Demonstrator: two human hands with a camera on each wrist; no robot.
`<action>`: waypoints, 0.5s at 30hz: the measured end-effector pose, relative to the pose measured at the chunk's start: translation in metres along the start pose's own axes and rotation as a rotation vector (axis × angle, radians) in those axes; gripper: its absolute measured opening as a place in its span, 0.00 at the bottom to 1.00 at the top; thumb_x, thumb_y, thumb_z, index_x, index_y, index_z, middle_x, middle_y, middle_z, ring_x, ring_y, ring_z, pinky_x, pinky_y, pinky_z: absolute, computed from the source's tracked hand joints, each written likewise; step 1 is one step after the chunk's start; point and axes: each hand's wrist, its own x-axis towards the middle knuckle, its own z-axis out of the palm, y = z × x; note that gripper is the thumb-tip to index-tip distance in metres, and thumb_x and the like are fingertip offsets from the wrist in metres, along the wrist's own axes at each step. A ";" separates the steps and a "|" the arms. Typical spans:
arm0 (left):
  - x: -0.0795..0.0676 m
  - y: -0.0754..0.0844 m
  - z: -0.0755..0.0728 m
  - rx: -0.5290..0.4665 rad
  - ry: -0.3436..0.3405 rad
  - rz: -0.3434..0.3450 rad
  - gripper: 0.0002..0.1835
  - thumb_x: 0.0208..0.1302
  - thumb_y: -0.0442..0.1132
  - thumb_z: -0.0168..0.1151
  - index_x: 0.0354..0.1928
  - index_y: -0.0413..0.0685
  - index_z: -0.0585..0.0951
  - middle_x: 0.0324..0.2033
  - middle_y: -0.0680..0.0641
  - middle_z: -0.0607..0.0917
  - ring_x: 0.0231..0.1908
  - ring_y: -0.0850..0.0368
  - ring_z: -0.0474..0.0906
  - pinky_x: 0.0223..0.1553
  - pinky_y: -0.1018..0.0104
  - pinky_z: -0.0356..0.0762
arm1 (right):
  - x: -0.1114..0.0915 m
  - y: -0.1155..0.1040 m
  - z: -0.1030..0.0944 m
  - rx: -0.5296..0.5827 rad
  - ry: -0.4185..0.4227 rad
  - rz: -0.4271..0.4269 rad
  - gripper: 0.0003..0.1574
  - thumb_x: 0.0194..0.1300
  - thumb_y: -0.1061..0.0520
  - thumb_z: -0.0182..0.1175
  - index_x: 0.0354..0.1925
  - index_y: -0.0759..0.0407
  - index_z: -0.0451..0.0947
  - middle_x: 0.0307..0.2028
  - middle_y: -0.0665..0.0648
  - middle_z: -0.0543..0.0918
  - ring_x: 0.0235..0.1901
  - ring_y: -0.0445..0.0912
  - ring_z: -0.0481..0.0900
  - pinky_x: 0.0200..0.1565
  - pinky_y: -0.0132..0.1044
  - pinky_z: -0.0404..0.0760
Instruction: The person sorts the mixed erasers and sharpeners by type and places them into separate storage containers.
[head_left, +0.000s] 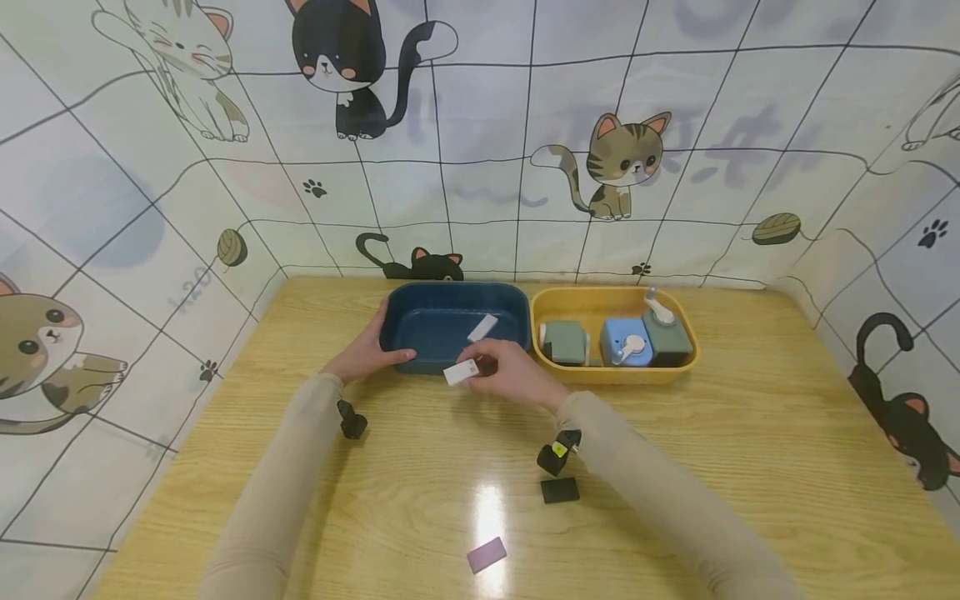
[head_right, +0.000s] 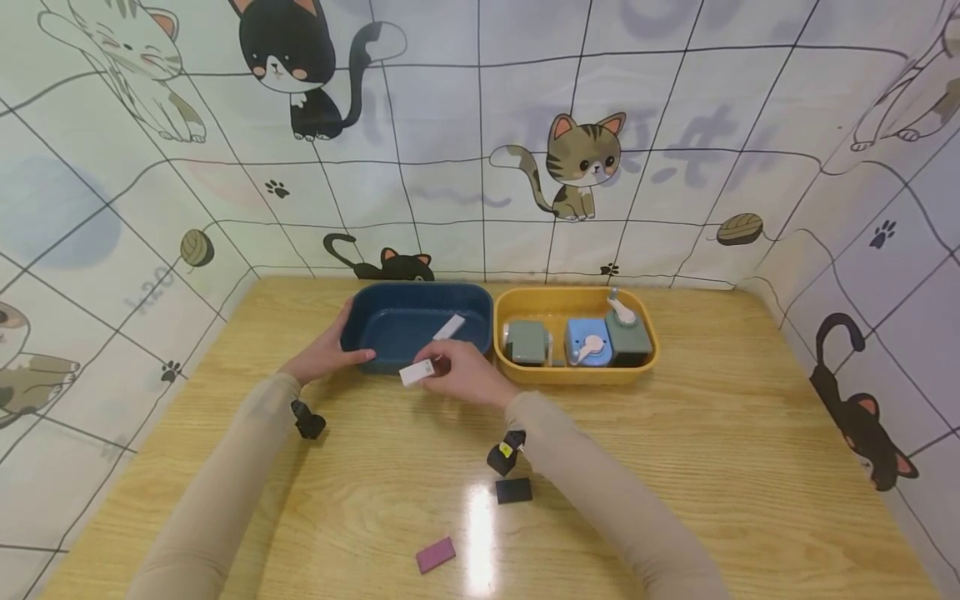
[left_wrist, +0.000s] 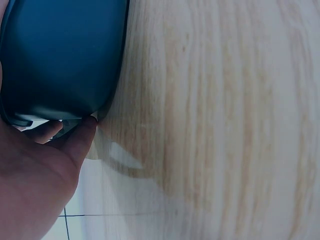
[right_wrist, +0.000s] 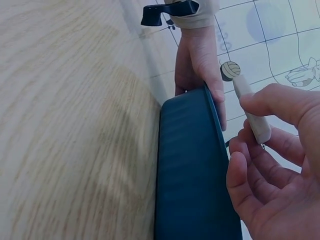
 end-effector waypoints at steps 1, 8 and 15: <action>0.000 0.000 0.000 0.000 -0.001 0.000 0.65 0.56 0.55 0.71 0.75 0.53 0.28 0.75 0.42 0.34 0.73 0.43 0.33 0.68 0.42 0.39 | 0.001 0.000 0.000 -0.001 0.005 -0.002 0.17 0.59 0.61 0.69 0.48 0.57 0.81 0.44 0.55 0.82 0.36 0.46 0.80 0.40 0.37 0.80; 0.002 -0.001 0.001 -0.014 0.007 0.002 0.65 0.56 0.54 0.71 0.75 0.52 0.28 0.75 0.42 0.34 0.73 0.43 0.33 0.68 0.43 0.39 | 0.011 -0.003 0.000 -0.019 0.033 0.012 0.16 0.59 0.62 0.68 0.47 0.58 0.81 0.38 0.53 0.82 0.33 0.45 0.78 0.37 0.37 0.79; -0.004 0.011 0.000 -0.009 0.000 0.000 0.63 0.59 0.50 0.70 0.75 0.47 0.29 0.74 0.38 0.34 0.72 0.40 0.33 0.68 0.42 0.39 | 0.021 -0.006 -0.002 -0.028 0.047 0.033 0.16 0.59 0.61 0.68 0.47 0.59 0.81 0.37 0.54 0.81 0.33 0.47 0.77 0.36 0.36 0.78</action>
